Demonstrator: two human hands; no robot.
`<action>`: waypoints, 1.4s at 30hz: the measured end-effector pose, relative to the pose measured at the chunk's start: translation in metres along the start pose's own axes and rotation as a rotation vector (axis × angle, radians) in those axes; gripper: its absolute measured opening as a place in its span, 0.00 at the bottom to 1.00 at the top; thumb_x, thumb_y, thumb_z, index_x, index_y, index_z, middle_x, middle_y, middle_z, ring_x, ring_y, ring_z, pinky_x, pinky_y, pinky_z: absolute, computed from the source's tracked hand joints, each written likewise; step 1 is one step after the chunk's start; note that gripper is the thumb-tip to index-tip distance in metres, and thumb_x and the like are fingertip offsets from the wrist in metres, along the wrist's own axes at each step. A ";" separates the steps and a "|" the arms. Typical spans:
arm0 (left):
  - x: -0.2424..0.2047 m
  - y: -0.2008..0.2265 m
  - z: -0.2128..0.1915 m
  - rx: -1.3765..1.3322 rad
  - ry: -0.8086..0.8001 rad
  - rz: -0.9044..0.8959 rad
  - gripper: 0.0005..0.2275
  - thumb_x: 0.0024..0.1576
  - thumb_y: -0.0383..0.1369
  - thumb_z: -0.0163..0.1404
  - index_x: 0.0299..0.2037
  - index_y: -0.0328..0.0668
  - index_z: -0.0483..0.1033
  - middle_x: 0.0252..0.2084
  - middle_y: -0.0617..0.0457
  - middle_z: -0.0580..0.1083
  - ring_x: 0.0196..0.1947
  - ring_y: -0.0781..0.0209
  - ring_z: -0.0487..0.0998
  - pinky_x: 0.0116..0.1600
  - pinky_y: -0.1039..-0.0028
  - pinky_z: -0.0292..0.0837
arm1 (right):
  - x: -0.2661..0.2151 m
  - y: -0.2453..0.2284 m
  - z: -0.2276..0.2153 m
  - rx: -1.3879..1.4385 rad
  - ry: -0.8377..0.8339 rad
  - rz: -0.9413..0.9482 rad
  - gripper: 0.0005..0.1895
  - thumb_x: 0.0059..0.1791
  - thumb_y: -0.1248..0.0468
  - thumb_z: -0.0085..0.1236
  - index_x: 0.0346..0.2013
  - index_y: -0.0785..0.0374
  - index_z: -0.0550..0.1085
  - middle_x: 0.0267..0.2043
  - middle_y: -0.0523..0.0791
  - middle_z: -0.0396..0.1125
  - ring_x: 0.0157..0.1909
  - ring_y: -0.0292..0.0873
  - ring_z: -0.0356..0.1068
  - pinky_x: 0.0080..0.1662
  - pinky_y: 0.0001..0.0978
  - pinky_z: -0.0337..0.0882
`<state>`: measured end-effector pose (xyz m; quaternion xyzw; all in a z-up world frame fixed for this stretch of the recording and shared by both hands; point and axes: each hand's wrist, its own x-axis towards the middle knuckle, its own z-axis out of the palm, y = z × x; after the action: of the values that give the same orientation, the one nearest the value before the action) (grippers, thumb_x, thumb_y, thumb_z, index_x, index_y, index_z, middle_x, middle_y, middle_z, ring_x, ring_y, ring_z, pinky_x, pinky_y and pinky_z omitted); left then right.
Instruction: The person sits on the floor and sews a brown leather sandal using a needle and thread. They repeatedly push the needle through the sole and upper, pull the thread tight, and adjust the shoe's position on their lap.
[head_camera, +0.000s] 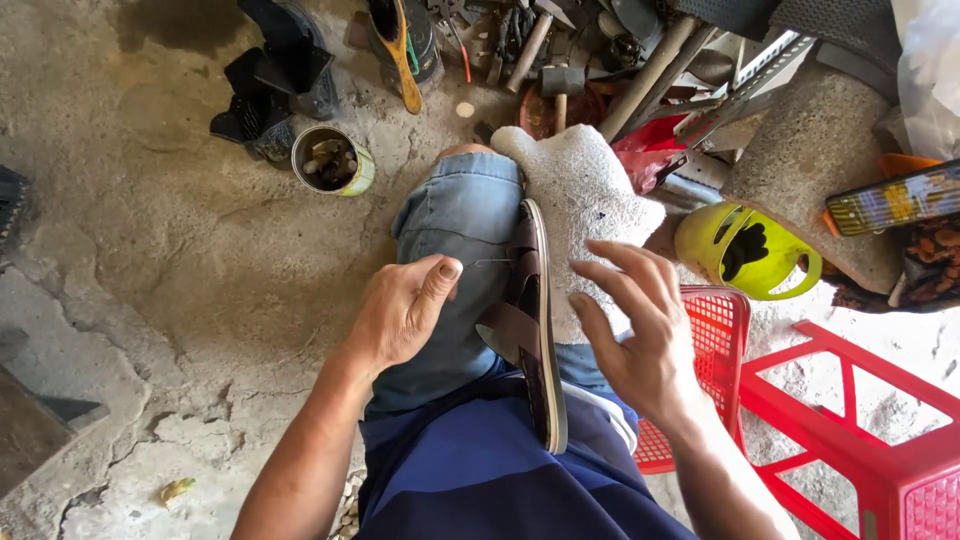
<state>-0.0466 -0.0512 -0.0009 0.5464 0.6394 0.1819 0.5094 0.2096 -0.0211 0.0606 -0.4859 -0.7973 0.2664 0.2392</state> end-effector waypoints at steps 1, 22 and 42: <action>-0.002 0.005 -0.001 0.003 0.004 0.003 0.33 0.58 0.63 0.20 0.23 0.46 0.67 0.17 0.61 0.65 0.20 0.63 0.67 0.30 0.70 0.62 | 0.008 -0.004 0.004 0.001 0.004 -0.004 0.11 0.54 0.66 0.58 0.51 0.62 0.76 0.58 0.50 0.70 0.60 0.54 0.67 0.62 0.48 0.67; -0.028 0.075 0.016 -0.326 0.095 0.361 0.18 0.62 0.47 0.51 0.46 0.37 0.76 0.29 0.46 0.73 0.27 0.54 0.78 0.29 0.68 0.74 | 0.016 -0.015 0.025 0.819 -0.006 0.219 0.07 0.53 0.64 0.58 0.37 0.66 0.79 0.46 0.56 0.74 0.53 0.50 0.73 0.58 0.48 0.68; -0.034 0.075 0.060 0.077 0.272 0.636 0.09 0.66 0.36 0.46 0.39 0.40 0.73 0.27 0.46 0.75 0.19 0.48 0.75 0.24 0.62 0.70 | -0.024 -0.007 0.035 1.511 -0.062 0.274 0.28 0.60 0.50 0.44 0.51 0.79 0.71 0.53 0.68 0.69 0.61 0.62 0.69 0.69 0.53 0.66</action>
<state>0.0393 -0.0754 0.0485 0.7080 0.5055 0.3785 0.3162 0.1922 -0.0523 0.0364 -0.2772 -0.3377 0.7797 0.4485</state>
